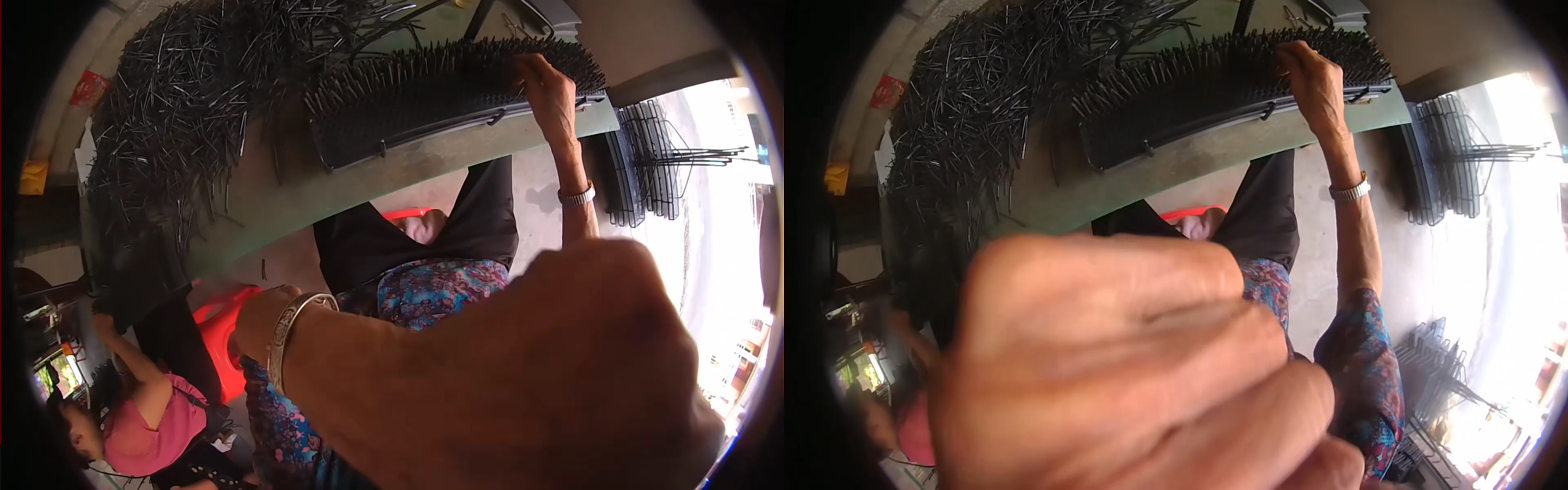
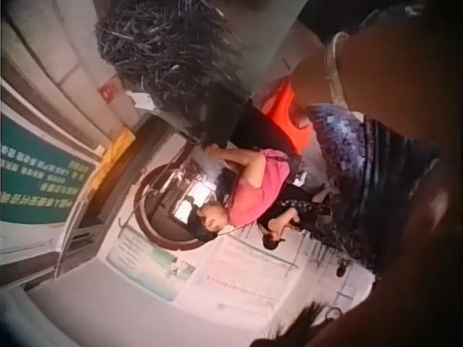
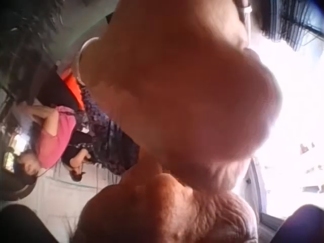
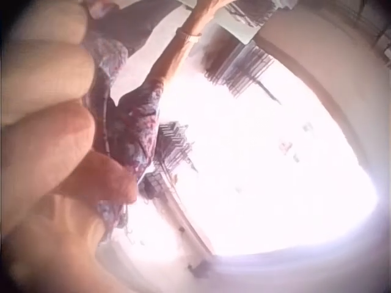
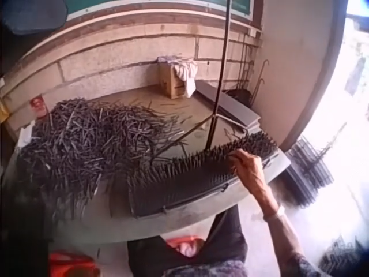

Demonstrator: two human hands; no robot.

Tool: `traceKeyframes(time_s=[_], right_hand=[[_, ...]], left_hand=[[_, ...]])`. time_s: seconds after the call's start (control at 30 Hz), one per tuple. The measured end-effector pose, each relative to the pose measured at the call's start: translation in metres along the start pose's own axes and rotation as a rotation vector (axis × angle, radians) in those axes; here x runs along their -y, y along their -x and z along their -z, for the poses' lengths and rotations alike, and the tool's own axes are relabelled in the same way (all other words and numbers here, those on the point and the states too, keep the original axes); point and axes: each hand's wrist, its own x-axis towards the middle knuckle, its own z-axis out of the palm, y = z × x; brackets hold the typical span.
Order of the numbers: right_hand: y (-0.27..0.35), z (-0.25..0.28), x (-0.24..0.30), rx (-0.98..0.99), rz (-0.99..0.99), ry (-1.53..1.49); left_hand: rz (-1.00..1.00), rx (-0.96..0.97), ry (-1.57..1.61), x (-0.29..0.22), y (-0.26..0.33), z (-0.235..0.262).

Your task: Assembling small metal pins into a black template on a workbench.

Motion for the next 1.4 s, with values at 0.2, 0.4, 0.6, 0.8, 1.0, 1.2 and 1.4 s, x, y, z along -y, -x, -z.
traceKeyframes(time_s=[0.2, 0.4, 0.6, 0.8, 1.0, 1.2, 1.4], right_hand=[[-0.011, -0.014, 0.029, 0.044, -0.135, -0.040], [0.001, -0.006, 0.000, 0.057, -0.146, -0.003], [-0.004, -0.006, 0.005, 0.065, -0.107, -0.001], [-0.005, -0.005, 0.003, 0.097, -0.058, -0.081], [-0.004, -0.003, -0.002, 0.085, -0.004, -0.056], [-0.002, -0.005, 0.002, 0.039, -0.020, -0.050], [0.000, -0.006, 0.012, 0.049, -0.069, -0.039]], left_hand=[[-0.022, -0.036, -0.056, -0.010, 0.014, -0.023], [-0.249, -0.144, -0.109, -0.005, -0.003, -0.049], [-0.407, -0.230, -0.177, -0.007, 0.000, -0.062], [-0.203, -0.216, -0.275, 0.020, 0.021, -0.094], [0.139, -0.273, -0.307, 0.071, 0.057, -0.122], [0.423, -0.335, -0.240, 0.096, 0.099, -0.149], [0.586, -0.240, -0.241, 0.100, 0.143, -0.160]])
